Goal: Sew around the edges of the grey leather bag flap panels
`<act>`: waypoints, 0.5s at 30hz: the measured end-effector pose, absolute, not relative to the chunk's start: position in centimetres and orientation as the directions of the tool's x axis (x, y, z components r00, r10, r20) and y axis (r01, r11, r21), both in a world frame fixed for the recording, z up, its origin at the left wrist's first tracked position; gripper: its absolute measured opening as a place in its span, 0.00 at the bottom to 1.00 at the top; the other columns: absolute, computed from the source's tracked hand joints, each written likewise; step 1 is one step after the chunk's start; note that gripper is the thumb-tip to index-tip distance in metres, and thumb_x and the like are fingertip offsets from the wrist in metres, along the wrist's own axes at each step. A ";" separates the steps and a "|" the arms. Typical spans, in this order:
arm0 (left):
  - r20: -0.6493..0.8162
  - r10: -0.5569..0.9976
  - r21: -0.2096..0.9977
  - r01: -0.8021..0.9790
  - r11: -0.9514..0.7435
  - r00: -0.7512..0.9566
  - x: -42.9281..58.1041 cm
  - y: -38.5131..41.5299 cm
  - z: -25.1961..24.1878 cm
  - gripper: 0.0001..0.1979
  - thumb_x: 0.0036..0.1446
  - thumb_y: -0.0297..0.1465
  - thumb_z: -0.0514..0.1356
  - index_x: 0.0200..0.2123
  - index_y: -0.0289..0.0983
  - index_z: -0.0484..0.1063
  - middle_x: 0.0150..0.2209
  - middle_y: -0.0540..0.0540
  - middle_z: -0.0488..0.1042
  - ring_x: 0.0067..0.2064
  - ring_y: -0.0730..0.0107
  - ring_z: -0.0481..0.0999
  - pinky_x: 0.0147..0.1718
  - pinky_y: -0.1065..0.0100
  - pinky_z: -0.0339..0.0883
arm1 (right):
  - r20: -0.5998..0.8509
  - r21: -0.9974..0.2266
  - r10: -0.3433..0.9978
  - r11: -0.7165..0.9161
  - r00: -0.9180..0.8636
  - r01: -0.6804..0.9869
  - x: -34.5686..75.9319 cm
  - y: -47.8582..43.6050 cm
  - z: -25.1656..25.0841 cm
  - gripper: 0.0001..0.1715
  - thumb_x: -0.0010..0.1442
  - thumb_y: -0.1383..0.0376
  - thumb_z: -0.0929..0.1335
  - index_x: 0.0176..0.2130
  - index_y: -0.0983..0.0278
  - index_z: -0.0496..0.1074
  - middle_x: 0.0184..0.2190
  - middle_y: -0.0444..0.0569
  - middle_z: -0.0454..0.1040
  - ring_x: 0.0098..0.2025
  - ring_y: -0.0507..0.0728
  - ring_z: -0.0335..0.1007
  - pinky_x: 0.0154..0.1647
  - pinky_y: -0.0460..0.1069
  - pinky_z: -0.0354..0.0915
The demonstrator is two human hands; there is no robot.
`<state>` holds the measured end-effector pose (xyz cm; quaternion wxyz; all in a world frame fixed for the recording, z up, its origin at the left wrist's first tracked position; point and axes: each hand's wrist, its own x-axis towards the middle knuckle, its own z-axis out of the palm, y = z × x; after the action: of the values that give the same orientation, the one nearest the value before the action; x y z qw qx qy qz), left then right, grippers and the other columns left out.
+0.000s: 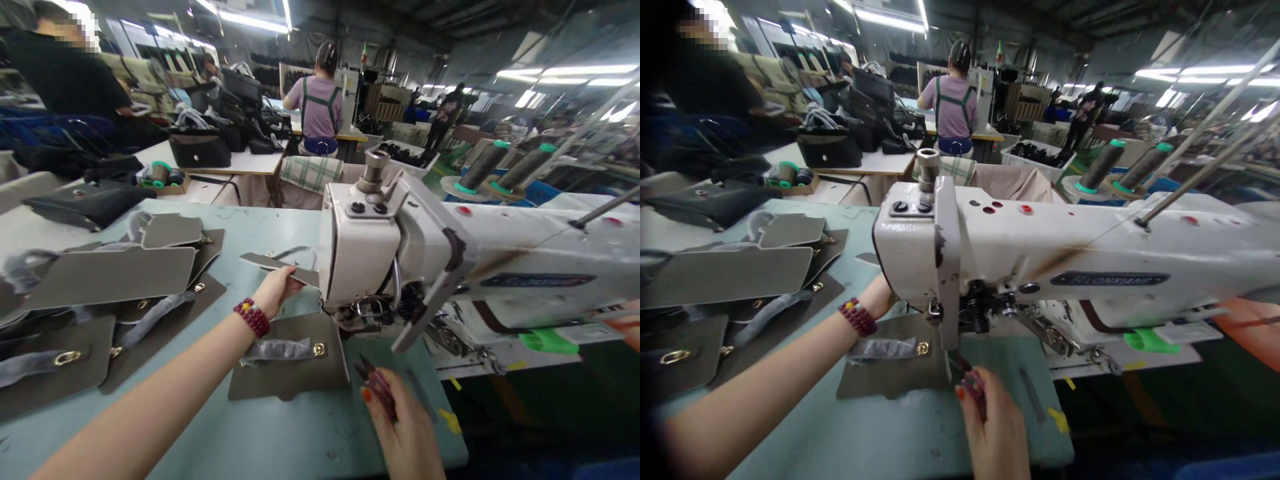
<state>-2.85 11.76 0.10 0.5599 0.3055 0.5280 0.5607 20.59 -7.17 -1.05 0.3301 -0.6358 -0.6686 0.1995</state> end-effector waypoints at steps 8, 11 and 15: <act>-0.110 0.923 0.957 -0.290 -0.002 -0.369 -5.6 4.6 2.6 0.11 0.49 0.38 0.63 0.28 0.35 0.75 0.29 0.44 0.79 0.38 0.59 0.78 0.42 0.63 0.72 | -0.018 -0.351 1.000 -0.018 0.013 0.936 11.3 -1.3 4.5 0.07 0.64 0.65 0.68 0.41 0.64 0.74 0.32 0.53 0.82 0.33 0.63 0.80 0.30 0.48 0.68; -0.076 0.911 0.990 -0.138 0.021 -0.406 -5.7 2.9 3.2 0.11 0.50 0.38 0.62 0.23 0.38 0.72 0.22 0.47 0.74 0.34 0.58 0.77 0.36 0.63 0.71 | -0.028 -0.318 1.000 -0.009 0.001 0.948 10.0 -0.2 5.2 0.09 0.66 0.64 0.65 0.38 0.64 0.75 0.30 0.54 0.81 0.32 0.62 0.80 0.27 0.47 0.64; 0.037 0.876 0.997 0.083 0.003 -0.480 -6.8 3.1 3.3 0.12 0.53 0.39 0.58 0.21 0.40 0.68 0.18 0.50 0.68 0.33 0.58 0.75 0.34 0.64 0.70 | -0.060 -0.551 0.976 0.141 -0.207 0.822 11.0 -2.3 5.5 0.09 0.65 0.64 0.66 0.34 0.62 0.75 0.30 0.49 0.81 0.31 0.58 0.79 0.26 0.45 0.60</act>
<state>-6.76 3.08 3.28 0.3351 0.3843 0.6239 0.5923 11.04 -2.33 5.48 0.1593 -0.6091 -0.7383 0.2420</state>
